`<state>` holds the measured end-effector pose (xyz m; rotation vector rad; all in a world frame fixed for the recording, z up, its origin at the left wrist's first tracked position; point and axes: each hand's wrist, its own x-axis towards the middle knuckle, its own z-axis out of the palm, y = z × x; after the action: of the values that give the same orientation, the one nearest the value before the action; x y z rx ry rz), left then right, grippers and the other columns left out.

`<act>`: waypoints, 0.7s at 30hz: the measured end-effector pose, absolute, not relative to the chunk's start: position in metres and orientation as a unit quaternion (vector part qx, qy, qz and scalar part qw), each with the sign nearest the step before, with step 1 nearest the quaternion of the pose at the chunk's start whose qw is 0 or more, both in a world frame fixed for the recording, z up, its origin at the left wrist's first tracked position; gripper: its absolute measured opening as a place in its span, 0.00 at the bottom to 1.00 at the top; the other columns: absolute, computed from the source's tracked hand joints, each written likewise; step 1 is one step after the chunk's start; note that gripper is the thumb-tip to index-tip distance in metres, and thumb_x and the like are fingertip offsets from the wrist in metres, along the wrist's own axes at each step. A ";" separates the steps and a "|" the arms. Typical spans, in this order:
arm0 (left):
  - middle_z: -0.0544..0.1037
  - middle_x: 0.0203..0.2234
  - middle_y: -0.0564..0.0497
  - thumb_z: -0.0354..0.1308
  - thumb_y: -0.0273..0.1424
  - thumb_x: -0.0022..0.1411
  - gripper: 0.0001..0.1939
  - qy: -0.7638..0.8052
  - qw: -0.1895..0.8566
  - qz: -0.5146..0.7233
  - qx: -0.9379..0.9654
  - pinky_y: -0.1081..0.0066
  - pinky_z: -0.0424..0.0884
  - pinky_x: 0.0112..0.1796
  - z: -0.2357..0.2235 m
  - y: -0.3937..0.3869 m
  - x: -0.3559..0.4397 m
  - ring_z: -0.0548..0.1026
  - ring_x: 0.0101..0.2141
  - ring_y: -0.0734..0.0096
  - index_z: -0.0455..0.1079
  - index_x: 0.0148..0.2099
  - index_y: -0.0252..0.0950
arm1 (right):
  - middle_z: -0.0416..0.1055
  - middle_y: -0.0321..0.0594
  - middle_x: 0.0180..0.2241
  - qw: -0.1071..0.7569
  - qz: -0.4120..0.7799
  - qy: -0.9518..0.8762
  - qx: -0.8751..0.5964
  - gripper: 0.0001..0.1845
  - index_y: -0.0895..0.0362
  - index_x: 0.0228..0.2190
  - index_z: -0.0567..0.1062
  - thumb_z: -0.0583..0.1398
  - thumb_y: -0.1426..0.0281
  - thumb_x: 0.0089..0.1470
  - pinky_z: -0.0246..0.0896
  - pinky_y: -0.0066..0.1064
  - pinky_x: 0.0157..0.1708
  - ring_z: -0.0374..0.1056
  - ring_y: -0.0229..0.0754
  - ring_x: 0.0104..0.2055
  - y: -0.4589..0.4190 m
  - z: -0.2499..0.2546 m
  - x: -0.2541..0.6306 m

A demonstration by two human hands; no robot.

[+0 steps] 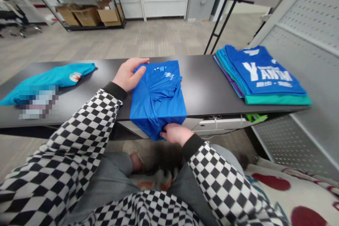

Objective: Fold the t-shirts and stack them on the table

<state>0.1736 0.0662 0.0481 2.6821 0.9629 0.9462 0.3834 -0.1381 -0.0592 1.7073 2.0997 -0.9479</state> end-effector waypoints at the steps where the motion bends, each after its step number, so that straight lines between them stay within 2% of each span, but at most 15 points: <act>1: 0.84 0.61 0.42 0.48 0.44 0.81 0.27 0.343 0.058 0.343 0.873 0.49 0.68 0.70 0.048 0.058 0.162 0.77 0.65 0.52 0.75 0.72 0.42 | 0.84 0.60 0.57 0.135 -0.332 0.730 0.582 0.26 0.59 0.56 0.88 0.57 0.56 0.76 0.71 0.38 0.51 0.82 0.58 0.56 -0.138 -0.059 0.385; 4: 0.87 0.52 0.45 0.53 0.39 0.76 0.21 0.378 0.031 0.388 0.840 0.49 0.74 0.66 0.042 0.016 0.122 0.81 0.58 0.52 0.81 0.64 0.45 | 0.83 0.57 0.59 0.118 -0.343 0.737 0.570 0.26 0.58 0.60 0.86 0.58 0.56 0.76 0.70 0.36 0.54 0.81 0.55 0.58 -0.140 -0.059 0.390; 7: 0.88 0.43 0.47 0.61 0.37 0.68 0.16 0.356 0.035 0.388 0.849 0.44 0.78 0.61 0.025 -0.044 0.083 0.85 0.50 0.50 0.85 0.54 0.49 | 0.83 0.55 0.60 0.106 -0.351 0.738 0.567 0.27 0.57 0.62 0.84 0.59 0.54 0.76 0.69 0.35 0.55 0.80 0.54 0.58 -0.144 -0.056 0.395; 9: 0.88 0.39 0.49 0.62 0.35 0.66 0.14 0.366 0.064 0.392 0.842 0.45 0.81 0.57 0.010 -0.086 0.066 0.86 0.46 0.51 0.86 0.49 0.51 | 0.84 0.55 0.58 0.109 -0.352 0.738 0.566 0.26 0.57 0.58 0.87 0.59 0.55 0.76 0.69 0.35 0.53 0.80 0.54 0.56 -0.147 -0.050 0.399; 11: 0.88 0.37 0.50 0.60 0.35 0.68 0.13 0.405 0.128 0.357 0.832 0.51 0.84 0.52 -0.006 -0.121 0.058 0.86 0.42 0.54 0.86 0.46 0.51 | 0.86 0.54 0.54 0.105 -0.348 0.735 0.573 0.24 0.57 0.52 0.89 0.59 0.55 0.76 0.68 0.35 0.51 0.81 0.53 0.52 -0.151 -0.041 0.409; 15: 0.89 0.36 0.51 0.56 0.39 0.73 0.17 0.472 0.270 0.216 0.811 0.61 0.83 0.41 -0.032 -0.156 0.066 0.85 0.33 0.59 0.88 0.48 0.46 | 0.87 0.52 0.44 0.044 -0.323 0.717 0.616 0.26 0.57 0.44 0.91 0.58 0.53 0.76 0.67 0.36 0.47 0.80 0.52 0.44 -0.161 -0.025 0.440; 18: 0.87 0.32 0.50 0.56 0.43 0.74 0.18 0.529 0.286 0.184 0.777 0.63 0.80 0.40 -0.044 -0.152 0.082 0.85 0.33 0.57 0.87 0.49 0.44 | 0.87 0.53 0.45 0.042 -0.307 0.686 0.659 0.27 0.57 0.45 0.91 0.58 0.53 0.76 0.68 0.37 0.49 0.81 0.53 0.46 -0.169 -0.026 0.459; 21: 0.87 0.32 0.46 0.61 0.48 0.72 0.18 0.545 0.292 0.132 0.775 0.63 0.78 0.41 -0.056 -0.138 0.099 0.87 0.38 0.52 0.85 0.40 0.42 | 0.86 0.56 0.54 0.044 -0.299 0.651 0.697 0.24 0.59 0.53 0.89 0.61 0.56 0.74 0.69 0.36 0.54 0.81 0.55 0.55 -0.170 -0.038 0.462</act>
<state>0.0990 -0.1375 -0.0563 2.0641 1.4534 0.3518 0.4622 -0.1704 -0.0381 2.1300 1.9894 -0.9128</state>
